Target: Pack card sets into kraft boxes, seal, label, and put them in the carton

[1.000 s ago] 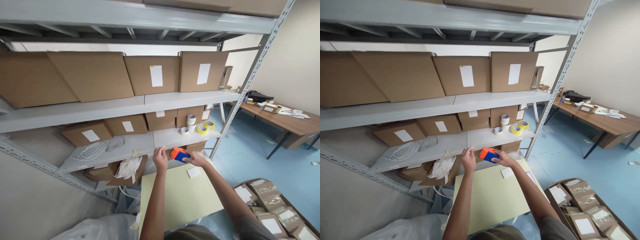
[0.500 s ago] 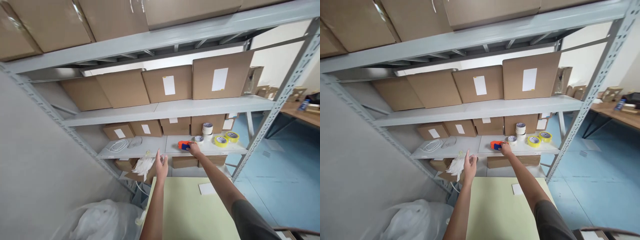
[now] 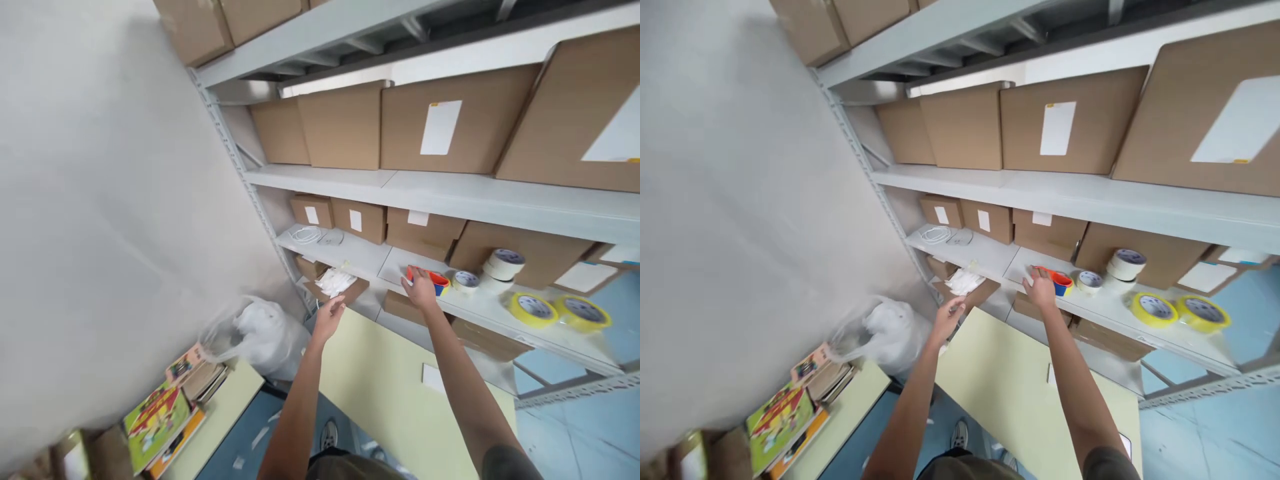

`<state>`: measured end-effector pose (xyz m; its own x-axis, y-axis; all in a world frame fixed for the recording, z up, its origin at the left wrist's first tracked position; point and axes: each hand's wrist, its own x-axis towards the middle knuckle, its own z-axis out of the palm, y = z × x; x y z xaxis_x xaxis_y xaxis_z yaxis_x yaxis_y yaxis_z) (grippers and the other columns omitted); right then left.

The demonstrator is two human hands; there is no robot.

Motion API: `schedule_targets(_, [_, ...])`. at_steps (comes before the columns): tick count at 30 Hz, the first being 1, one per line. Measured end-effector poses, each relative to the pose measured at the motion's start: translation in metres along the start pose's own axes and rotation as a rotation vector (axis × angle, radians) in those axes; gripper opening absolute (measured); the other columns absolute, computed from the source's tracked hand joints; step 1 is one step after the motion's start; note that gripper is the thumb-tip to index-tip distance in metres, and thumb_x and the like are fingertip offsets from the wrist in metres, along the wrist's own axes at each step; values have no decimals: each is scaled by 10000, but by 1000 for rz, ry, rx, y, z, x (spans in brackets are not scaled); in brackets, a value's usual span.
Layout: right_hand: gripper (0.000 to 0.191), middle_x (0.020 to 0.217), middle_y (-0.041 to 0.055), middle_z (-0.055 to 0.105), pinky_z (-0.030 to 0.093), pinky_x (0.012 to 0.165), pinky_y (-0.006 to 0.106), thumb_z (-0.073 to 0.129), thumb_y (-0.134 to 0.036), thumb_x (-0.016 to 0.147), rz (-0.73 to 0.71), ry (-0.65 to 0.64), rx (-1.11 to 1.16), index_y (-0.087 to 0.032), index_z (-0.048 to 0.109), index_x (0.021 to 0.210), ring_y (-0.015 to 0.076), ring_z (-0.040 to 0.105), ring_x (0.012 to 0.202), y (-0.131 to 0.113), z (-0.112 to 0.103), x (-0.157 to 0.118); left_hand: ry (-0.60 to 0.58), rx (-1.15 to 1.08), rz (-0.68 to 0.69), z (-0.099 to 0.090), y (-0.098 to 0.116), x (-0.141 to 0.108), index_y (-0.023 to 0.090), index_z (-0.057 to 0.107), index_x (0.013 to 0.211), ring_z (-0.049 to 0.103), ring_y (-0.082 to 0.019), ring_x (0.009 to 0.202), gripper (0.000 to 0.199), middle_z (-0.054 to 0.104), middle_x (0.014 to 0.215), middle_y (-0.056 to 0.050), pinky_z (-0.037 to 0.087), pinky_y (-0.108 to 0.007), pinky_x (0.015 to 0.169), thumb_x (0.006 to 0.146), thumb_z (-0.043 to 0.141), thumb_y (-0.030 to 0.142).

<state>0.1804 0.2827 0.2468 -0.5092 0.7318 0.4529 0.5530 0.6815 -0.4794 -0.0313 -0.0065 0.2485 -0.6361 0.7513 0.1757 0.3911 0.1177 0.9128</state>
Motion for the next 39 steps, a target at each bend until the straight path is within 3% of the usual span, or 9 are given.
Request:
schedule_targets(4, [608, 1525, 167, 574, 420, 1198, 516, 558, -477, 989, -176, -45, 280, -175, 551, 1518, 349, 504, 1423, -42, 33, -31, 70, 36, -72, -24, -33, -26, 232, 753, 1225, 727, -266, 1161, 381, 766, 1279, -105, 608, -420, 962, 936, 644, 455])
schedule_targets(9, [548, 1554, 173, 553, 433, 1207, 528, 558, -504, 986, -122, -148, 443, -174, 655, 1413, 340, 515, 1440, -83, 92, -89, 210, 52, -149, -75, -75, -67, 223, 748, 1200, 716, -294, 1182, 475, 757, 1285, -122, 640, -419, 891, 886, 667, 570])
schedule_targets(13, [561, 1591, 158, 520, 408, 1227, 558, 558, -525, 990, -113, -308, 513, -198, 634, 1439, 337, 468, 1488, -119, 130, -133, 330, 65, -230, -119, -97, -103, 207, 732, 1210, 722, -284, 1147, 529, 745, 1292, -138, 644, -416, 875, 878, 662, 613])
schedule_targets(19, [558, 1586, 159, 529, 396, 1237, 551, 575, -525, 982, -203, -533, 603, -213, 627, 1443, 330, 469, 1494, -211, 172, -171, 493, 48, -293, -174, -127, -152, 207, 733, 1231, 700, -288, 1174, 512, 723, 1324, -151, 634, -411, 877, 893, 674, 587])
schedule_targets(23, [552, 1592, 157, 523, 399, 1233, 557, 587, -517, 972, -272, -618, 640, -229, 627, 1441, 332, 478, 1487, -284, 205, -190, 593, 5, -300, -230, -157, -185, 216, 729, 1260, 704, -275, 1146, 505, 706, 1360, -147, 633, -403, 860, 895, 688, 563])
schedule_targets(29, [549, 1574, 157, 544, 392, 1244, 535, 567, -478, 980, -367, -674, 584, -210, 616, 1457, 318, 491, 1480, -392, 260, -223, 702, -47, -358, -330, -209, -233, 200, 725, 1273, 708, -280, 1141, 488, 706, 1359, -165, 632, -405, 854, 893, 713, 507])
schedule_targets(35, [604, 1640, 140, 467, 350, 1273, 499, 540, -454, 993, -427, -698, 511, -210, 528, 1546, 281, 408, 1542, -500, 326, -247, 718, -74, -452, -420, -265, -265, 195, 709, 1307, 702, -281, 1152, 458, 691, 1368, -164, 598, -451, 951, 909, 688, 420])
schedule_targets(39, [633, 1675, 134, 414, 331, 1281, 505, 539, -456, 991, -434, -724, 489, -206, 496, 1571, 282, 359, 1570, -553, 361, -257, 699, -50, -469, -468, -289, -276, 182, 687, 1352, 664, -293, 1246, 458, 661, 1418, -171, 543, -477, 1055, 927, 655, 350])
